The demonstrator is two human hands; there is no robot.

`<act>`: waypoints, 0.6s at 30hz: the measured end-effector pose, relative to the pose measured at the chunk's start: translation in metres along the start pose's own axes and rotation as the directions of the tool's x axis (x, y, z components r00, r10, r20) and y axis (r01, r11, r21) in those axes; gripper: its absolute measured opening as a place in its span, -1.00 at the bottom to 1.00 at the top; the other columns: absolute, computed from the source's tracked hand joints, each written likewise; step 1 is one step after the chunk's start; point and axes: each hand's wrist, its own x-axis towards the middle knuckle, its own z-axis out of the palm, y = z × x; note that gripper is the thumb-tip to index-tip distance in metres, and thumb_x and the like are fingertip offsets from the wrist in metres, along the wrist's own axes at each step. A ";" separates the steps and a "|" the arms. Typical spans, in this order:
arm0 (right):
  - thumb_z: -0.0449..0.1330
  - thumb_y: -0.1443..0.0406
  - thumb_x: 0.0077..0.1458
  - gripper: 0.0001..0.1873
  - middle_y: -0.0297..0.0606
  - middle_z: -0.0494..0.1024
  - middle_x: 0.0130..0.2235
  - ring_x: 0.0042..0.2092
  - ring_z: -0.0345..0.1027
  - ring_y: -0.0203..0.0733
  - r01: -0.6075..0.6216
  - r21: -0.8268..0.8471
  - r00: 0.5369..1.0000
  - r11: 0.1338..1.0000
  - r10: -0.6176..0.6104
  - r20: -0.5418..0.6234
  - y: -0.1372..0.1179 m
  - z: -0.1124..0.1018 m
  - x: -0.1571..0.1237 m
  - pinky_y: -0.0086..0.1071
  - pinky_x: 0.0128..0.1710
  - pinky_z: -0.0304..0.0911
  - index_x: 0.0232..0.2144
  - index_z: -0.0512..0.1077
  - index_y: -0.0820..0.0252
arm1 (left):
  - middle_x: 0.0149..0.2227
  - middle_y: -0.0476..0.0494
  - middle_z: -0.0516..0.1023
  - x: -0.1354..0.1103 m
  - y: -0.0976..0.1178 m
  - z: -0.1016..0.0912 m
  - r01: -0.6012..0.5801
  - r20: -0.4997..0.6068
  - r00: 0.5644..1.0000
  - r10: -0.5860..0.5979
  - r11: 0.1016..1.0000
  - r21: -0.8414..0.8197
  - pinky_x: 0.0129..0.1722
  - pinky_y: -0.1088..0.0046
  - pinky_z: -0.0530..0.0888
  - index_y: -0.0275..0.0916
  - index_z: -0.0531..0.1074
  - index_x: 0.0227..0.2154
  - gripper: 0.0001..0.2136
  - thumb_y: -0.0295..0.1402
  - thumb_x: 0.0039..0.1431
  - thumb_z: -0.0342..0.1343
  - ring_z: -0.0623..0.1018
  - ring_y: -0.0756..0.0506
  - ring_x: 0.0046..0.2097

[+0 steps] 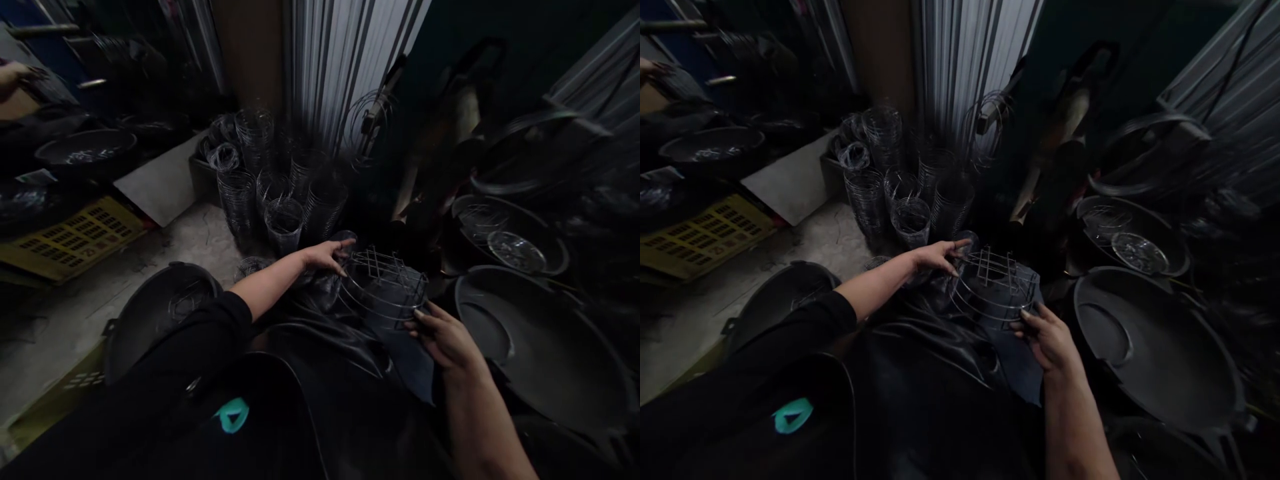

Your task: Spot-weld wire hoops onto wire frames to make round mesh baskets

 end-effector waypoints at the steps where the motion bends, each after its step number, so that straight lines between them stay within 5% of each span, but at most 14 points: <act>1: 0.33 0.41 -0.44 -0.49 -0.36 0.51 -0.47 -0.55 0.43 -0.23 -0.002 0.011 1.000 1.000 0.002 -0.003 -0.003 0.002 0.001 -0.48 -0.64 0.31 -0.28 0.39 0.22 | 0.21 -0.47 0.33 0.002 0.001 -0.001 0.000 -0.013 1.000 0.000 1.000 -0.009 0.12 0.14 0.38 -0.26 -0.06 0.34 0.09 -0.53 -0.31 0.38 0.33 -0.31 0.25; 6: 0.36 0.33 -0.46 -0.42 -0.40 0.50 -0.51 -0.57 0.42 -0.19 0.007 0.009 1.000 1.000 -0.007 -0.017 0.018 0.017 -0.015 -0.45 -0.67 0.29 -0.24 0.38 0.19 | 0.18 -0.30 0.41 -0.004 0.001 0.001 -0.013 -0.029 0.999 0.013 1.000 0.000 0.16 0.18 0.34 -0.22 0.16 0.27 0.02 -0.67 -0.41 0.33 0.36 -0.29 0.22; 8: 0.38 0.28 -0.46 -0.26 -0.43 0.50 -0.52 -0.58 0.41 -0.17 0.005 -0.004 1.000 1.000 -0.005 -0.029 0.037 0.020 -0.028 -0.42 -0.68 0.29 -0.09 0.35 0.16 | 0.17 -0.21 0.42 -0.010 0.000 -0.002 -0.056 -0.136 0.989 0.057 0.998 0.011 0.16 0.27 0.35 -0.20 0.29 0.20 -0.01 -0.73 -0.50 0.29 0.39 -0.27 0.19; 12: 0.44 0.19 -0.44 0.00 -0.31 0.58 -0.41 -0.50 0.45 -0.12 -0.018 -0.024 0.998 1.000 0.017 -0.065 0.057 0.004 -0.039 -0.35 -0.56 0.37 0.14 0.25 0.18 | 0.11 -0.23 0.47 -0.024 0.010 -0.019 -0.141 -0.517 0.846 0.126 0.990 0.011 -0.08 0.48 0.47 -0.30 0.22 0.24 -0.10 -0.71 -0.34 0.19 0.52 -0.13 0.00; 15: 0.47 0.12 -0.44 -0.04 -0.27 0.59 -0.32 -0.45 0.45 -0.18 0.095 -0.088 0.977 0.992 -0.109 -0.181 0.041 -0.017 -0.033 -0.41 -0.51 0.36 0.08 0.33 0.23 | -0.04 -0.20 0.57 -0.040 0.039 -0.035 -0.199 -0.601 0.783 0.157 0.980 -0.002 -0.37 0.60 0.44 -0.33 0.08 0.29 -0.18 -0.64 -0.14 0.08 0.54 0.05 -0.32; 18: 0.42 0.02 -0.26 -0.21 -0.23 0.59 -0.22 -0.33 0.47 -0.21 0.275 -0.240 0.937 0.931 -0.316 -0.151 0.012 -0.024 -0.032 -0.45 -0.37 0.37 0.03 0.40 0.20 | -0.13 -0.11 0.60 -0.064 0.083 -0.036 -0.437 -0.616 0.736 0.279 0.892 -0.118 -0.59 0.66 0.28 -0.22 0.22 0.23 -0.30 -0.61 -0.07 0.09 0.39 0.16 -0.56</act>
